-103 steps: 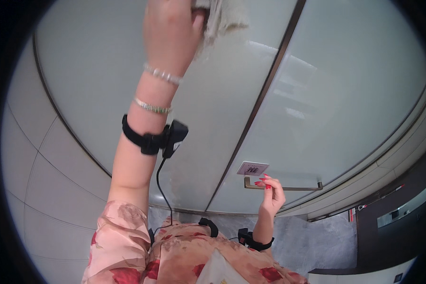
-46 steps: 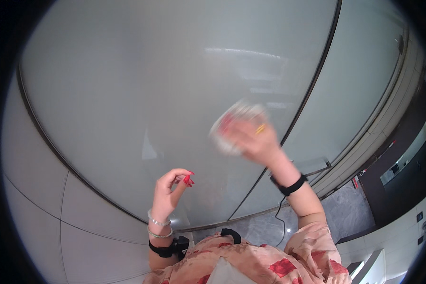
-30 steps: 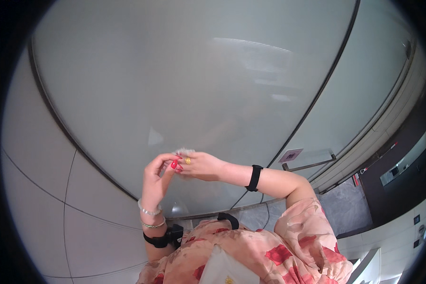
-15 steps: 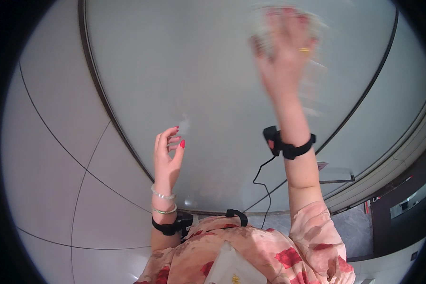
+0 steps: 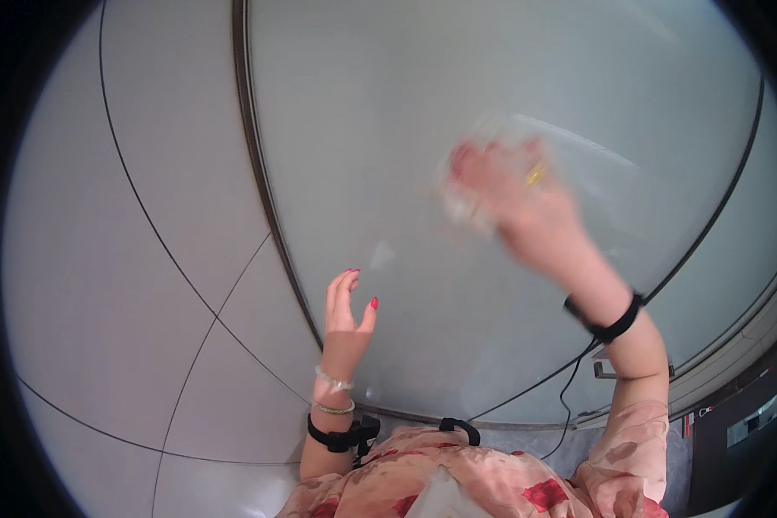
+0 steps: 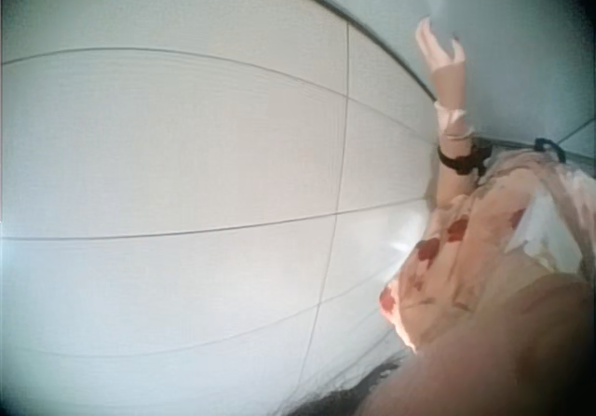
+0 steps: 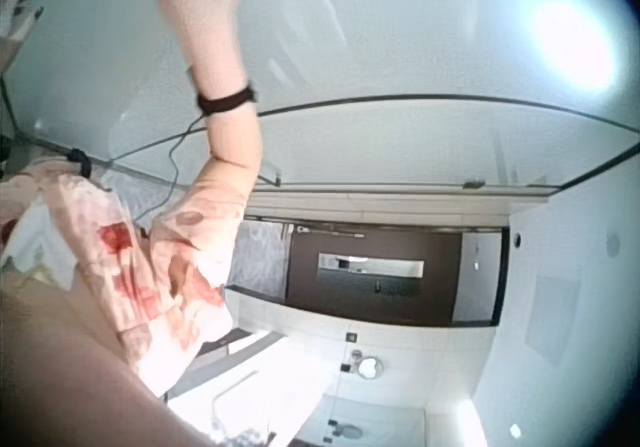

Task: The person wipes the countertop around a bathroom sink with a cloth, then moves to clean a glass shower door and the adjacent tiled wall. The cleaning process involves wiping various surfaces in a systematic manner using a cloth held in the hand.

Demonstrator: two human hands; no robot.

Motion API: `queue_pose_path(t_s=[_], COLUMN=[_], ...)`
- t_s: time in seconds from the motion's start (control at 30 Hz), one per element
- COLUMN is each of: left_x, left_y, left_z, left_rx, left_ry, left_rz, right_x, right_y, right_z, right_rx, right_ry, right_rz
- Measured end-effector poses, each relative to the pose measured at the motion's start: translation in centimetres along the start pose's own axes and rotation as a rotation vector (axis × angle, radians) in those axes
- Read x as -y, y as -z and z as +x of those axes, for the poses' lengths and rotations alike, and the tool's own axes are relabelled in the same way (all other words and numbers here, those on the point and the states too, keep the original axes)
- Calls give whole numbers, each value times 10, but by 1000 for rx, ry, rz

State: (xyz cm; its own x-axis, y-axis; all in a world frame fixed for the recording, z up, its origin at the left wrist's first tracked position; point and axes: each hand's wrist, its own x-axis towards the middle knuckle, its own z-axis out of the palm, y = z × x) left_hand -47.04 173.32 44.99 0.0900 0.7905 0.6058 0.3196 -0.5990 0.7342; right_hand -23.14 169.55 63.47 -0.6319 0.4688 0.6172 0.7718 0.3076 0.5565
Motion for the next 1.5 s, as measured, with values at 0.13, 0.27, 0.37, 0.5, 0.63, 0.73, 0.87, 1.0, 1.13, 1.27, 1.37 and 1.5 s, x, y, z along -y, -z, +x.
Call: queue_pose_path(t_s=[0.13, 0.27, 0.37, 0.5, 0.63, 0.73, 0.87, 1.0, 1.13, 1.27, 1.37, 1.5], left_x=[-8, -10, -5, -1, 13, 27, 33, 30, -3, -4, -9, 14], left_y=[4, 5, 5, 15, 16, 20, 14, 9, -6, -15, -17, -6], left_z=[4, 12, 15, 11, 7, -5, -11, -33, -18, -13, -11, -11], left_rx=[37, 45, 7, -93, -85, 123, 522, 531, 446, 377, 328, 335], left_ry=[24, -1, 24, 49, 34, 161, 113, 233, 346, 421, 482, 508], left_rz=[-15, -65, -84, -105, -174, -364, -870, -984, -626, -757, -862, -951], right_x=[-64, -31, 31, 128, 164, 156, 131, 130, 135, 136, 131, 129], right_y=[33, 8, -56, -145, -185, -153, -79, -54, -70, -78, -80, -65], right_z=[52, 80, 66, -7, -91, -82, -57, -48, -59, -60, -61, -62], right_rx=[-535, -561, -238, 175, 516, 655, 241, -52, -95, -257, -309, -150], right_ry=[-359, -326, -26, 442, 533, 291, -464, -983, -1032, -957, -801, -434], right_rz=[-264, -232, 28, -22, 145, 522, 1246, 1568, 1364, 1102, 1197, 1323])
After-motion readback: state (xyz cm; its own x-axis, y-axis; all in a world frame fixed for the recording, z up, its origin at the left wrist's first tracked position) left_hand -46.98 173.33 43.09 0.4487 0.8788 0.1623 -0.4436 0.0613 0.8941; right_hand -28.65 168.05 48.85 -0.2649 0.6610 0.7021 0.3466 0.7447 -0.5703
